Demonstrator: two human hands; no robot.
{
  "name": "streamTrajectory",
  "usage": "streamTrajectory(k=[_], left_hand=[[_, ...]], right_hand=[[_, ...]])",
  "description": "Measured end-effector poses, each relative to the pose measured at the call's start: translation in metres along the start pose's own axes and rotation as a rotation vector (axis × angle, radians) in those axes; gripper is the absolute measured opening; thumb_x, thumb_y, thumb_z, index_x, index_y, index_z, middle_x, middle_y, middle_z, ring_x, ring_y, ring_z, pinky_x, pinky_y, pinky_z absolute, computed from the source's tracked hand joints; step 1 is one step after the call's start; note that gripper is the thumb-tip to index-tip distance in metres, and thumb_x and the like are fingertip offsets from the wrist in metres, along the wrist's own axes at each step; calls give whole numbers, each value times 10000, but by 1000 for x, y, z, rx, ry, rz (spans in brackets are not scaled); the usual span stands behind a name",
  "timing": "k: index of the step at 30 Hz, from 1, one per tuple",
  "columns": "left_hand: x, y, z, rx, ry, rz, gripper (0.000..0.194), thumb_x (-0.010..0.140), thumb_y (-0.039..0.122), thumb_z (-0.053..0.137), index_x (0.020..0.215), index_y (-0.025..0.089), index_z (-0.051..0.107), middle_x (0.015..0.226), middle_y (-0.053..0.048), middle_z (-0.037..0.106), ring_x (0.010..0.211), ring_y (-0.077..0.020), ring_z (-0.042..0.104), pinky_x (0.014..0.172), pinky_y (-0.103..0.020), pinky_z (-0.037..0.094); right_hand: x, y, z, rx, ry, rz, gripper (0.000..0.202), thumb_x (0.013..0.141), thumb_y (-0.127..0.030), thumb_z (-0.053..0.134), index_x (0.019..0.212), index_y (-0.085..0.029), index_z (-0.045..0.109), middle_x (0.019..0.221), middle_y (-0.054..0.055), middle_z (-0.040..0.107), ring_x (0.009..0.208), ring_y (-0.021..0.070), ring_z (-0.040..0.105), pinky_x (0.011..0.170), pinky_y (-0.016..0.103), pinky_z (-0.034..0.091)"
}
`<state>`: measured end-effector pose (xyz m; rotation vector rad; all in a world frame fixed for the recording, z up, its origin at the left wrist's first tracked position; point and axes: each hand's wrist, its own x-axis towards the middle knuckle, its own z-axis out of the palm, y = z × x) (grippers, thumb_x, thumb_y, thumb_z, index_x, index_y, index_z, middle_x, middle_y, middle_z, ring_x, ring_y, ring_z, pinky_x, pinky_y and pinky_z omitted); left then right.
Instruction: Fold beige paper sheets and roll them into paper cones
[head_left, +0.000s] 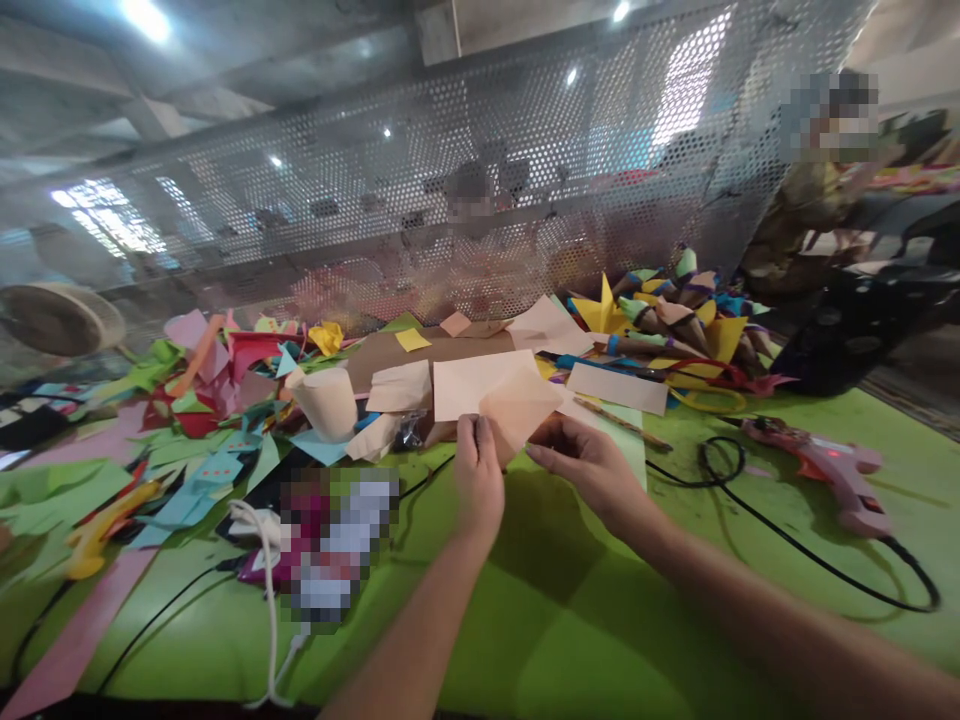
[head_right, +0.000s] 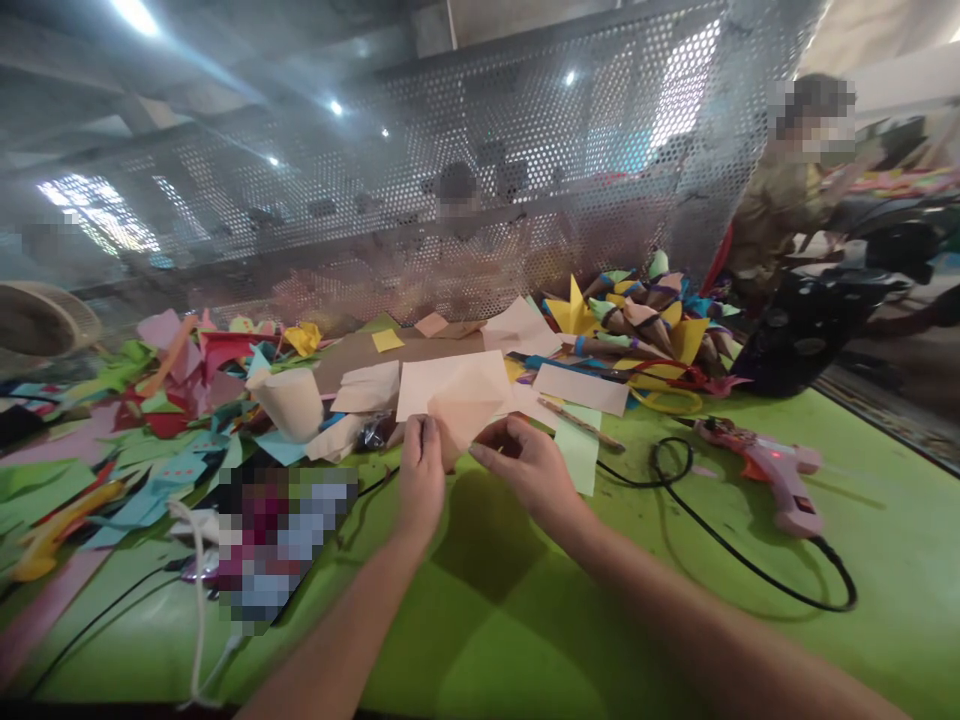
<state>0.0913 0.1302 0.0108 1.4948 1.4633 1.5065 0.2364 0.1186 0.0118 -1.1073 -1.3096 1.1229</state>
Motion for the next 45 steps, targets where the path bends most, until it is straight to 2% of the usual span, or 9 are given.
streamTrajectory(k=[2, 10, 18, 23, 28, 34, 39, 43, 45], left_hand=[[-1, 1, 1, 11, 12, 8, 194, 984, 307, 389, 805, 239, 418, 756, 1, 504, 729, -164, 518, 687, -248, 423], [-3, 1, 3, 3, -6, 80, 191, 990, 316, 402, 828, 226, 448, 760, -7, 531, 704, -162, 512, 669, -251, 408], [-8, 7, 3, -35, -117, 87, 244, 991, 369, 422, 799, 224, 466, 741, 8, 532, 705, -154, 514, 669, -237, 397], [-6, 6, 3, -75, -211, 66, 242, 971, 397, 470, 842, 204, 539, 817, -6, 602, 783, -156, 548, 717, -233, 408], [2, -1, -2, -114, -204, 0, 263, 943, 409, 513, 800, 191, 547, 750, 6, 566, 726, -151, 513, 681, -232, 398], [4, -4, -8, -25, -261, 44, 272, 958, 416, 472, 828, 198, 567, 766, 3, 571, 734, -156, 524, 690, -235, 389], [3, -5, -9, 87, -295, 71, 294, 975, 436, 431, 843, 222, 584, 783, -7, 617, 764, -179, 566, 722, -259, 408], [4, -5, -9, -82, -313, -23, 336, 950, 488, 458, 863, 208, 623, 922, -51, 682, 906, -212, 601, 827, -298, 451], [5, -4, -8, -205, -338, -92, 320, 926, 478, 511, 954, 200, 666, 1073, -81, 699, 1026, -223, 606, 920, -318, 450]], right_hand=[[1, 1, -1, 31, 49, -30, 274, 712, -411, 765, 791, -194, 618, 732, -7, 599, 666, 140, 515, 603, 273, 388], [1, 0, 1, 62, 8, 35, 360, 668, -492, 791, 749, -185, 621, 671, -13, 589, 607, 130, 477, 560, 268, 362], [4, -1, 0, 7, -22, 94, 419, 605, -571, 784, 685, -173, 680, 656, 38, 668, 555, 136, 486, 520, 281, 369], [4, 3, 1, 33, -16, 91, 370, 599, -510, 799, 695, -167, 698, 656, 40, 685, 556, 134, 507, 521, 273, 386], [6, 0, -9, 2, -41, 98, 366, 624, -492, 806, 730, -164, 683, 673, 27, 659, 597, 139, 518, 543, 270, 407], [14, -13, -30, 78, 186, -55, 360, 660, -466, 818, 831, -185, 674, 763, 8, 633, 689, 133, 530, 626, 260, 416], [11, -19, -33, 168, 142, -57, 338, 657, -451, 825, 830, -197, 685, 776, 11, 647, 694, 140, 549, 633, 264, 430], [8, -21, -33, 185, 102, -66, 272, 803, -464, 698, 880, -203, 690, 813, 24, 661, 705, 144, 573, 671, 280, 455], [10, -19, -34, 155, 102, -71, 279, 793, -458, 696, 910, -206, 667, 834, 30, 666, 722, 156, 582, 670, 287, 459]])
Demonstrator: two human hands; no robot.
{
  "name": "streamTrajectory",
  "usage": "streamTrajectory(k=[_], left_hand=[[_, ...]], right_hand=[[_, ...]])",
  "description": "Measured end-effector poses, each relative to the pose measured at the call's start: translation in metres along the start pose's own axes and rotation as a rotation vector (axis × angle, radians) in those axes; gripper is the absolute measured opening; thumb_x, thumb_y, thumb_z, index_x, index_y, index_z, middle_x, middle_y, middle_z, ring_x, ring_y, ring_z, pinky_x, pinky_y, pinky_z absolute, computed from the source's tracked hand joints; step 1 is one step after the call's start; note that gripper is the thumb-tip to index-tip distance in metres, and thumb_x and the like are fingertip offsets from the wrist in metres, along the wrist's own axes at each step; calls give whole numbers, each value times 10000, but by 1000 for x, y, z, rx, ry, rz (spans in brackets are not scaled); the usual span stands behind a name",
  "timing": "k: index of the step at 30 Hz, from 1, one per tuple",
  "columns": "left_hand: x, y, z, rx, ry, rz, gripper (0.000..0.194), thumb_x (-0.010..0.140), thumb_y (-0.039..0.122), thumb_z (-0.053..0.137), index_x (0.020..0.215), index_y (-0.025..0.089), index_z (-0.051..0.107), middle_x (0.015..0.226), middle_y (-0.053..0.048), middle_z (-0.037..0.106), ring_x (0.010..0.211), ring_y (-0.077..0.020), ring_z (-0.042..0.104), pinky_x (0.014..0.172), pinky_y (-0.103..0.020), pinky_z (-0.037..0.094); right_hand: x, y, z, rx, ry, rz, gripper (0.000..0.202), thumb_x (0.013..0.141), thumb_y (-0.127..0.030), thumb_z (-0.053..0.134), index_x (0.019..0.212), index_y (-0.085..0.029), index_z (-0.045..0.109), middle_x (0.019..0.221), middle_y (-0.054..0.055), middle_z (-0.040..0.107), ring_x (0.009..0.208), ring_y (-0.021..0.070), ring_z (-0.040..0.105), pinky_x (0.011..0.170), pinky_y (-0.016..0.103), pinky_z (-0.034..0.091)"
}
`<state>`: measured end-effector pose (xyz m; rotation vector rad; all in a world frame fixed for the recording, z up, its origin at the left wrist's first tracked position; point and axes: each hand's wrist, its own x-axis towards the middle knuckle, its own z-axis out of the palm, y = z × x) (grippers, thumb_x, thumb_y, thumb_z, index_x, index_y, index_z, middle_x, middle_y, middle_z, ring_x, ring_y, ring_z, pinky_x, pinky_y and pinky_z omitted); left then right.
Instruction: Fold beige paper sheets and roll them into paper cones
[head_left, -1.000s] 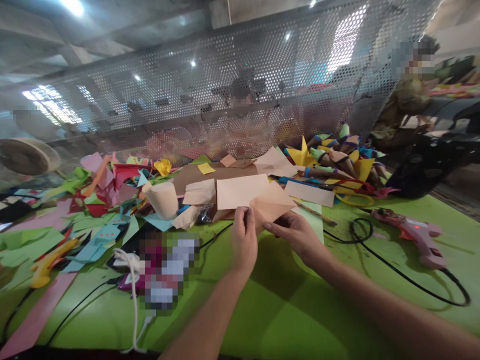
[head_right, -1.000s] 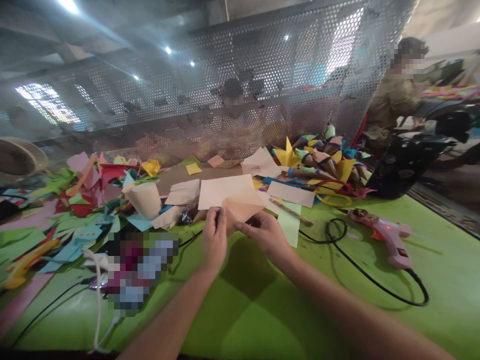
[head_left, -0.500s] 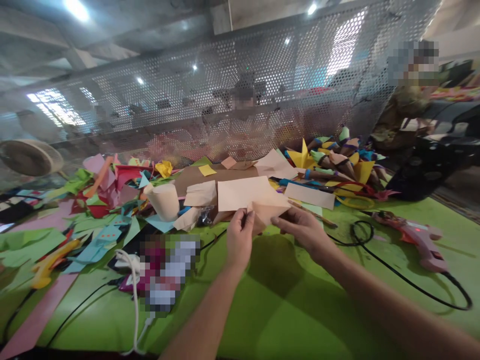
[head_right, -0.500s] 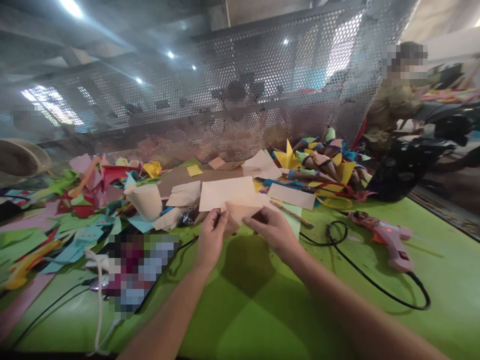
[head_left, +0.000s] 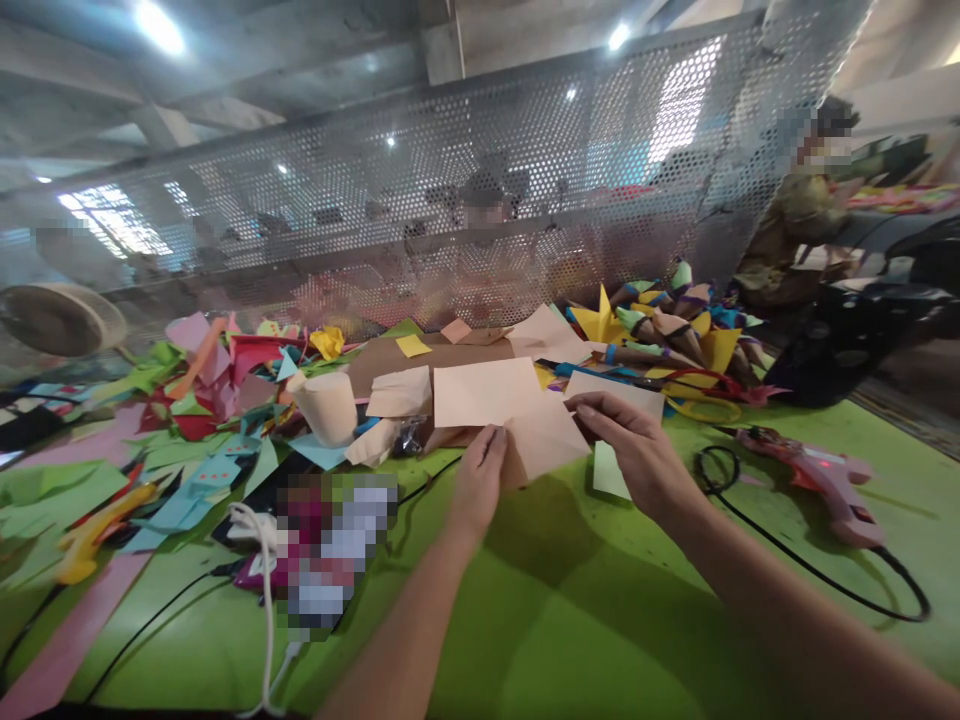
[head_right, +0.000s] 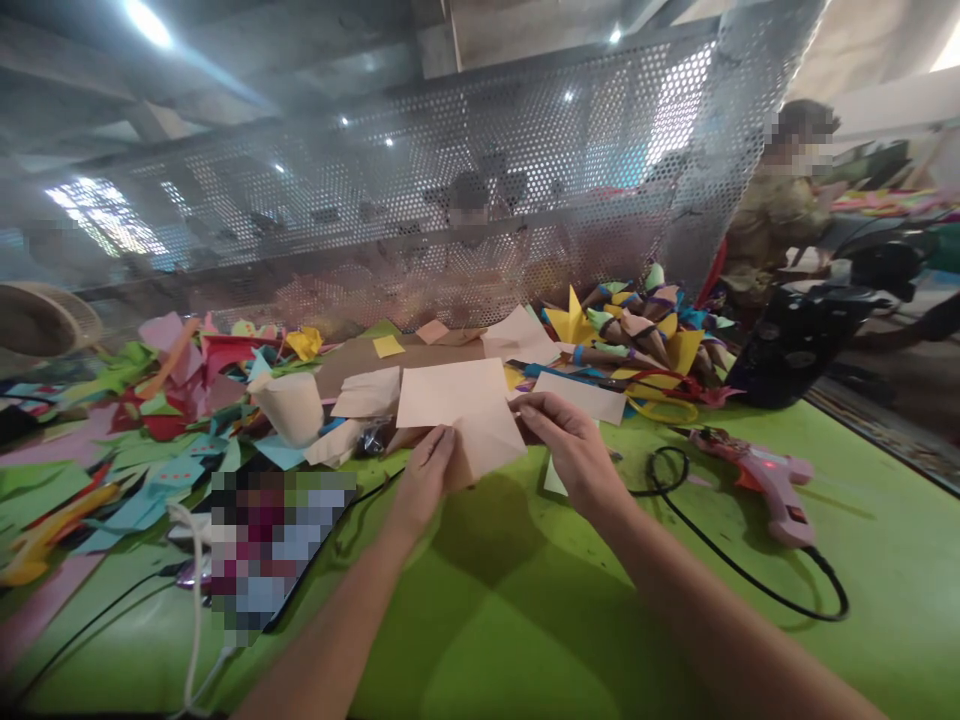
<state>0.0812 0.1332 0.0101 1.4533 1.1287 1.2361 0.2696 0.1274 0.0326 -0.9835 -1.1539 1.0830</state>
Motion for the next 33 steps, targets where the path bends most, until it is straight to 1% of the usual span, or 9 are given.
streamTrajectory(k=[2, 4, 7, 9, 13, 17, 23, 28, 33], left_hand=[[0, 0, 1, -91, -15, -38, 306, 905, 455, 558, 1016, 203, 691, 1166, -91, 693, 1098, -225, 603, 976, -329, 442], [-1, -1, 1, -120, -22, -56, 289, 889, 444, 587, 1003, 207, 708, 1155, -90, 703, 1086, -229, 616, 966, -338, 458], [-2, -2, 2, -60, -58, -41, 271, 882, 451, 590, 919, 211, 713, 1025, -78, 729, 969, -234, 642, 870, -340, 499], [-2, -3, 3, 23, -84, 15, 269, 890, 458, 568, 855, 228, 703, 910, -59, 727, 876, -232, 638, 797, -333, 505], [-2, -4, 5, 168, -116, 163, 289, 930, 438, 501, 789, 242, 661, 775, -31, 676, 748, -212, 601, 706, -304, 480], [-1, -6, 7, 200, -165, 153, 329, 954, 427, 448, 742, 231, 607, 723, -13, 618, 698, -194, 561, 647, -278, 439], [-1, -7, 11, 104, -161, 66, 304, 913, 474, 504, 739, 252, 618, 723, -13, 609, 712, -205, 546, 649, -277, 430], [-3, -3, 13, 107, -219, 60, 321, 953, 442, 446, 812, 241, 652, 796, -30, 649, 763, -209, 572, 714, -304, 452], [-3, -3, 13, 109, -229, 63, 343, 949, 486, 444, 816, 211, 599, 811, -17, 615, 787, -194, 541, 725, -283, 435]], right_hand=[[3, 4, -1, -76, 12, -40, 313, 742, -440, 728, 927, -210, 626, 832, 30, 652, 717, 163, 573, 649, 289, 456], [6, 8, -2, -207, 69, -155, 369, 696, -388, 760, 977, -216, 594, 857, 28, 627, 733, 166, 555, 672, 298, 462], [6, 8, -4, -437, 157, -389, 465, 692, -286, 759, 1119, -224, 585, 1007, 59, 598, 860, 190, 551, 791, 334, 466], [4, 5, -5, -567, 84, -478, 393, 735, -236, 717, 1118, -235, 628, 1078, 78, 609, 968, 221, 557, 853, 358, 452], [-4, 0, -2, -739, -100, -495, 191, 754, -113, 625, 874, -231, 715, 911, 57, 697, 904, 240, 576, 790, 352, 435], [-10, -1, 5, -796, -66, -532, 226, 726, -55, 579, 801, -217, 718, 825, 52, 712, 813, 232, 563, 748, 344, 409], [-10, 4, 6, -856, -114, -547, 235, 733, -92, 609, 867, -231, 744, 882, 44, 740, 836, 231, 592, 788, 358, 386], [-11, 4, 4, -917, -2, -626, 172, 778, -134, 612, 801, -250, 737, 821, 25, 743, 808, 223, 587, 777, 364, 365], [-15, 4, 7, -954, 18, -698, 215, 848, -163, 579, 911, -267, 757, 868, 31, 748, 844, 228, 588, 800, 378, 375]])
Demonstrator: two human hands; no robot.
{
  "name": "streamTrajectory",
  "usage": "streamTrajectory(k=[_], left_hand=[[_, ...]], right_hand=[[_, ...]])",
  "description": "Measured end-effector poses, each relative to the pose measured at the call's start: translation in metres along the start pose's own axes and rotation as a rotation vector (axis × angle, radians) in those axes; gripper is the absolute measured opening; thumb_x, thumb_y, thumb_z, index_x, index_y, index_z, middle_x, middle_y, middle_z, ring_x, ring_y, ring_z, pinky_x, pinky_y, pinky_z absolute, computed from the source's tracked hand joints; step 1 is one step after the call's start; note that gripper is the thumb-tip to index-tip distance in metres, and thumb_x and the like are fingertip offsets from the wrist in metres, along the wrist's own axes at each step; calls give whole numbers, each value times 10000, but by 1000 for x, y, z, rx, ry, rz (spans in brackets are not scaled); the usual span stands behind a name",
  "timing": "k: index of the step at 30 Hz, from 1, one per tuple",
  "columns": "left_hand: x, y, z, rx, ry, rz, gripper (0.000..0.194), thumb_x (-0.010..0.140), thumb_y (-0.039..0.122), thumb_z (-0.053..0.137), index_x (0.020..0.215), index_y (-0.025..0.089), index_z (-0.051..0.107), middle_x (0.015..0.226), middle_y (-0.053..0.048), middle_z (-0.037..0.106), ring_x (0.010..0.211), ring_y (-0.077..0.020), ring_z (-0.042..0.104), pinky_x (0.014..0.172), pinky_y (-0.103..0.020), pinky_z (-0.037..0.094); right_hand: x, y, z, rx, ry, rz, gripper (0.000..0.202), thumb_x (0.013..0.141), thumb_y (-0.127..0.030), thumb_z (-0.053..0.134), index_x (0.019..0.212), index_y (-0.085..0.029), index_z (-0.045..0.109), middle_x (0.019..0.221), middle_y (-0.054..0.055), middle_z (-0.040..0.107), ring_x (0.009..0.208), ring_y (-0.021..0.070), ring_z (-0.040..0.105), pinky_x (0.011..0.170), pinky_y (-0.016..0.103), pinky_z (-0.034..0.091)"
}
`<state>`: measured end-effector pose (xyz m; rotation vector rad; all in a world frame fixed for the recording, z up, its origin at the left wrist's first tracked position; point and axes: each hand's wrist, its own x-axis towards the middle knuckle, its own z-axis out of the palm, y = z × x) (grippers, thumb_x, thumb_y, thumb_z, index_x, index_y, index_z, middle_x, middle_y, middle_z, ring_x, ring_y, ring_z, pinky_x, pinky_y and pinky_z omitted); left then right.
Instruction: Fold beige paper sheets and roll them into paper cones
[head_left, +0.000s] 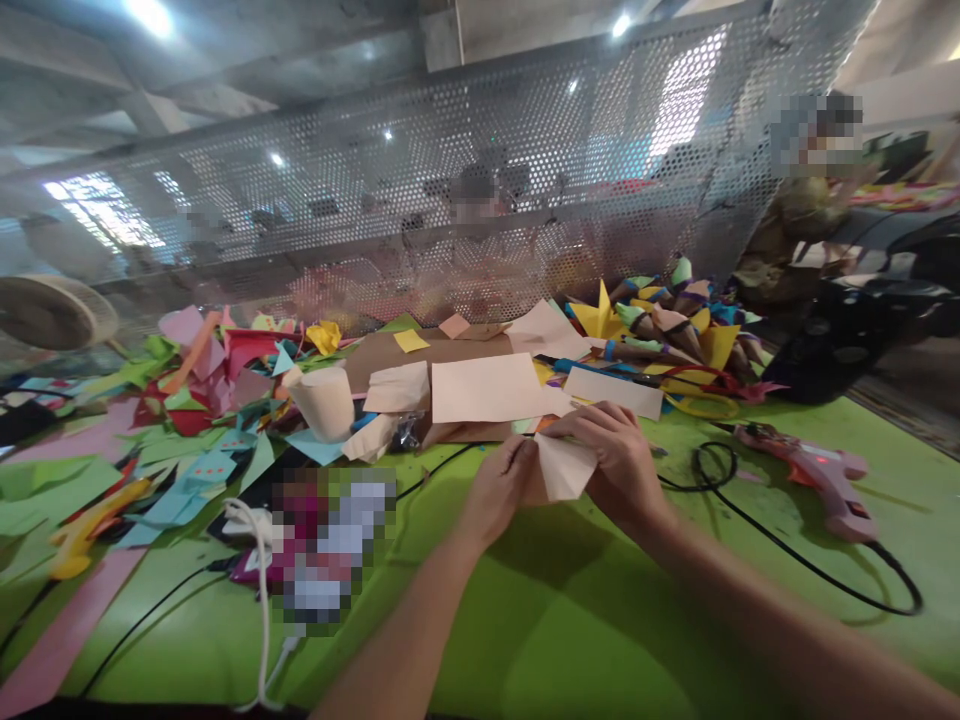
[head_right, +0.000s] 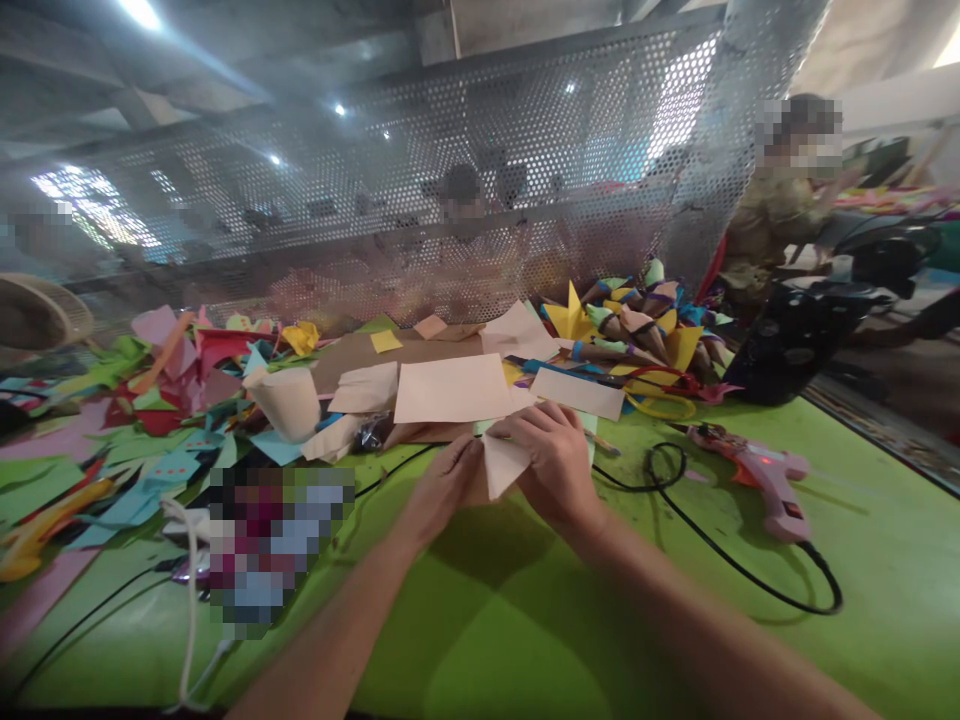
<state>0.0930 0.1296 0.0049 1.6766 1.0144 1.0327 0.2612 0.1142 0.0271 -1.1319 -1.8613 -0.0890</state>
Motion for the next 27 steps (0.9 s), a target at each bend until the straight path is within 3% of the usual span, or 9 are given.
streamTrajectory(k=[7, 14, 16, 20, 24, 27], left_hand=[[3, 4, 1, -146, 85, -19, 291, 930, 434, 490, 791, 194, 576, 807, -24, 609, 792, -186, 539, 738, -284, 449], [4, 1, 4, -353, 183, -72, 244, 878, 426, 571, 845, 184, 578, 841, -33, 642, 793, -178, 584, 736, -287, 483], [3, 4, 2, -409, 171, -111, 244, 845, 414, 627, 925, 187, 585, 850, -30, 654, 791, -174, 603, 714, -274, 481], [2, 10, -2, -531, 71, -96, 426, 802, 387, 697, 1165, 203, 570, 963, -49, 699, 888, -183, 636, 779, -273, 472], [3, 9, -5, -480, 60, -86, 284, 788, 328, 696, 1024, 174, 659, 964, -62, 717, 886, -180, 634, 792, -269, 461], [4, 5, -9, -466, 103, -93, 264, 791, 315, 689, 1014, 178, 657, 936, -49, 713, 849, -167, 631, 744, -252, 455]], right_hand=[[-2, 1, 2, -55, -46, -74, 348, 872, -165, 555, 1130, -307, 739, 993, 38, 752, 929, 246, 605, 831, 405, 390], [-3, -3, 4, -40, -56, -98, 321, 915, -202, 581, 1172, -337, 719, 1052, 29, 752, 942, 236, 611, 835, 400, 400], [-3, -4, 5, -38, -57, -106, 304, 916, -196, 588, 1144, -338, 731, 1059, 28, 752, 947, 236, 611, 840, 400, 402], [-1, -3, 3, -31, -57, -124, 268, 907, -199, 609, 1093, -329, 752, 1049, 35, 755, 935, 243, 607, 826, 405, 409], [1, -3, 1, 8, -82, -114, 235, 907, -220, 616, 1074, -320, 749, 1050, 43, 753, 944, 244, 615, 831, 407, 420], [3, 1, 1, 81, -70, -18, 206, 888, -263, 650, 1081, -275, 720, 1058, 62, 741, 980, 255, 618, 857, 413, 437]])
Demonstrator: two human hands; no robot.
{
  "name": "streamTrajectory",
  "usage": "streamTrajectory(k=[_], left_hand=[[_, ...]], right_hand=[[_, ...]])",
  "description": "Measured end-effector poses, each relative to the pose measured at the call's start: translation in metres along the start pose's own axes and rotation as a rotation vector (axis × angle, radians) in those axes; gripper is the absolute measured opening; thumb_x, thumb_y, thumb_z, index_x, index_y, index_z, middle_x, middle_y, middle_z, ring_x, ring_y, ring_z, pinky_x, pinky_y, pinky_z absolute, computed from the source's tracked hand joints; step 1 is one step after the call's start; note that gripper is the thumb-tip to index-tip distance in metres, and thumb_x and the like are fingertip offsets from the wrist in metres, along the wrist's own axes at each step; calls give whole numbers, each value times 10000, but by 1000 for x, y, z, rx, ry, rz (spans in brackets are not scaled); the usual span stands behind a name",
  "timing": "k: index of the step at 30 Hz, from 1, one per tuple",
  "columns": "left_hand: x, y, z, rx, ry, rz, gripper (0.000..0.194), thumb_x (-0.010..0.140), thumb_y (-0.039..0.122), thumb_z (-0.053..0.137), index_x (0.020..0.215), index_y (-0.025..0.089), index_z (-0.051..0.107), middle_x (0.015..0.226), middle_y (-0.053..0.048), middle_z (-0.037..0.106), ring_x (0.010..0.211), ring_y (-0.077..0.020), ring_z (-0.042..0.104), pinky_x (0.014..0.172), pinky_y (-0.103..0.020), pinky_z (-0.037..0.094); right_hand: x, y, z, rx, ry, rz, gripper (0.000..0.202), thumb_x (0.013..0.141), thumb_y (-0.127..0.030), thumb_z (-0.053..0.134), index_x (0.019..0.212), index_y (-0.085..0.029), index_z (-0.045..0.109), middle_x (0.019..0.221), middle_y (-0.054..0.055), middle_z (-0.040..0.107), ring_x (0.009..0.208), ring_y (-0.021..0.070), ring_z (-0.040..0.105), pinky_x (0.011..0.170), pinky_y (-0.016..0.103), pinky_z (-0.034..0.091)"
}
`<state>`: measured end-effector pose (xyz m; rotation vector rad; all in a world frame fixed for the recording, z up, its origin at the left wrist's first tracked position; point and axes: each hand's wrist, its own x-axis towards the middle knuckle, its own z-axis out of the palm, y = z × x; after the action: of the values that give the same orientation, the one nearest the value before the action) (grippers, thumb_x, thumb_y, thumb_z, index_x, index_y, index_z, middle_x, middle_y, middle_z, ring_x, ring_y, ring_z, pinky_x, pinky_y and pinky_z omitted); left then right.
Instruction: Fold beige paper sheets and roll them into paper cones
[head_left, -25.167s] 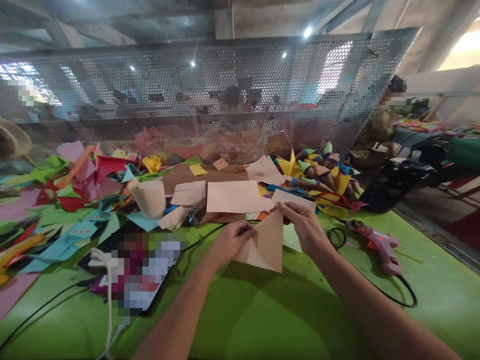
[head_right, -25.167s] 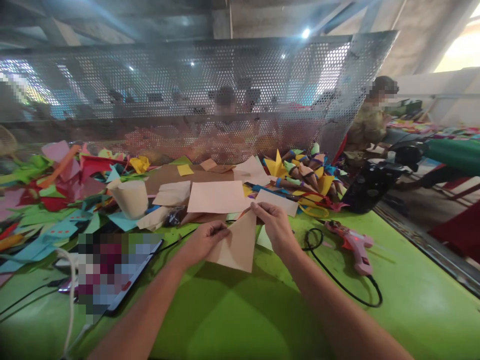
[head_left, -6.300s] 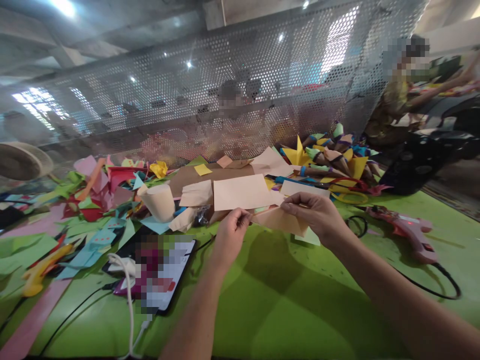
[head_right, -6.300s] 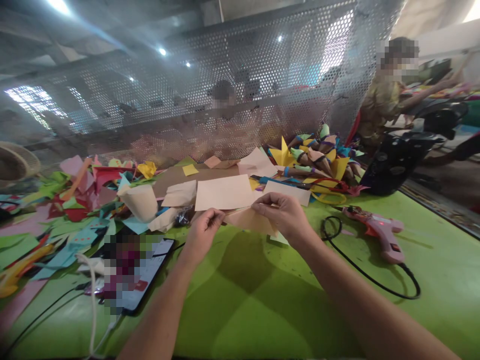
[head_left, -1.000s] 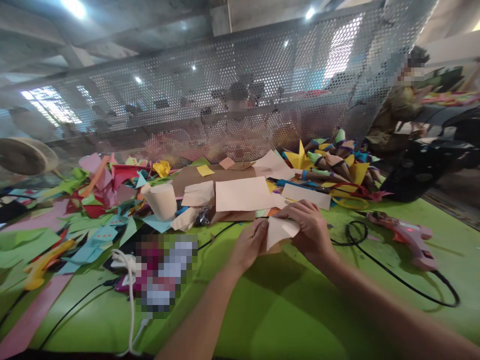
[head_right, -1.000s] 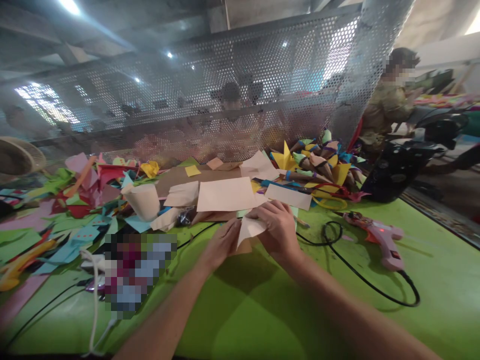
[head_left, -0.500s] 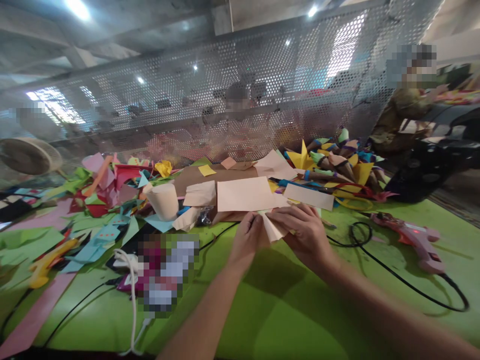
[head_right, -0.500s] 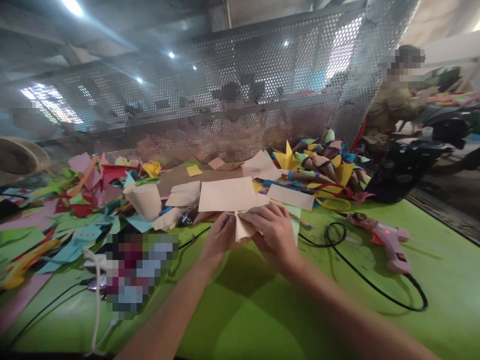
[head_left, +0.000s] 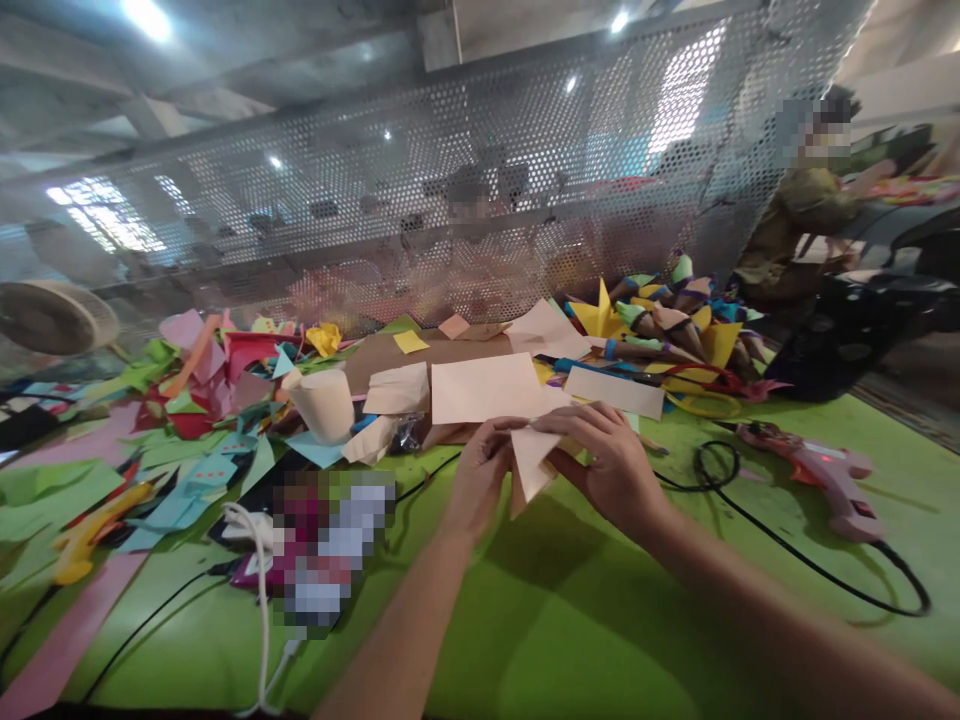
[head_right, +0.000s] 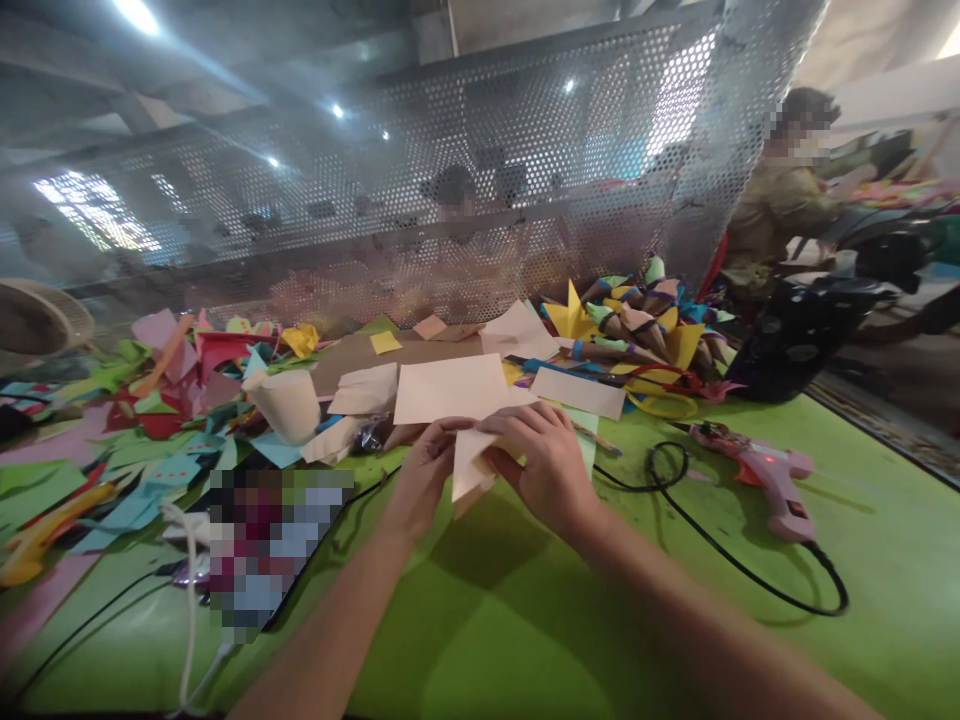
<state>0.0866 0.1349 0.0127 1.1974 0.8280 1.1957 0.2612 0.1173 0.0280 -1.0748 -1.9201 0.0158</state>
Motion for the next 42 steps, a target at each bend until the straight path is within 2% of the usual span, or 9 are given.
streamTrajectory(k=[4, 7, 9, 12, 19, 24, 29, 42], left_hand=[[3, -1, -8, -62, 73, 7, 286, 785, 309, 698, 1043, 198, 646, 924, -27, 704, 795, -142, 622, 691, -228, 453], [4, 0, -13, -100, 102, 21, 287, 761, 299, 722, 1024, 207, 655, 946, -22, 707, 833, -144, 627, 716, -225, 464], [4, 0, -15, -103, 91, 27, 287, 752, 300, 736, 1016, 212, 664, 938, -18, 709, 840, -144, 626, 721, -222, 466], [5, -2, -17, -92, 56, 39, 273, 758, 287, 739, 1013, 213, 677, 908, -12, 707, 827, -138, 617, 715, -216, 465], [9, -2, -21, -4, 39, 81, 232, 770, 294, 749, 975, 194, 703, 951, -35, 709, 874, -149, 620, 735, -221, 462], [5, 3, -19, 30, 6, 57, 285, 767, 291, 754, 1032, 197, 708, 930, -36, 711, 850, -147, 613, 736, -226, 456], [5, 3, -18, 6, 7, 13, 220, 762, 316, 760, 932, 179, 732, 958, -48, 719, 876, -150, 621, 777, -228, 462], [5, 5, -16, 83, 33, 69, 149, 754, 260, 736, 877, 177, 747, 932, -56, 735, 885, -167, 636, 776, -240, 483]], right_hand=[[3, 10, 0, 238, 88, 266, 322, 794, -327, 741, 1093, -228, 675, 1073, 81, 710, 967, 255, 624, 861, 405, 475], [5, 16, 1, 519, 72, 466, 329, 751, -375, 755, 1021, -204, 678, 929, 61, 711, 843, 222, 634, 800, 379, 499], [7, 18, 3, 697, 55, 553, 320, 718, -412, 770, 941, -198, 684, 839, 43, 706, 793, 208, 632, 774, 367, 504], [8, 20, 5, 871, 60, 627, 324, 662, -426, 811, 859, -196, 698, 814, 35, 710, 774, 189, 625, 764, 348, 497], [9, 19, 1, 954, 90, 682, 273, 640, -399, 827, 795, -201, 721, 768, 21, 692, 704, 154, 575, 666, 304, 454], [10, 19, -1, 945, 87, 683, 205, 650, -338, 803, 790, -206, 731, 770, 16, 684, 700, 147, 559, 665, 299, 443], [9, 20, -1, 968, 93, 709, 139, 658, -270, 750, 781, -206, 742, 772, 16, 684, 717, 150, 570, 677, 292, 448], [9, 18, -2, 1076, 180, 775, 98, 619, -226, 755, 713, -204, 738, 757, 9, 677, 703, 143, 570, 690, 280, 445]])
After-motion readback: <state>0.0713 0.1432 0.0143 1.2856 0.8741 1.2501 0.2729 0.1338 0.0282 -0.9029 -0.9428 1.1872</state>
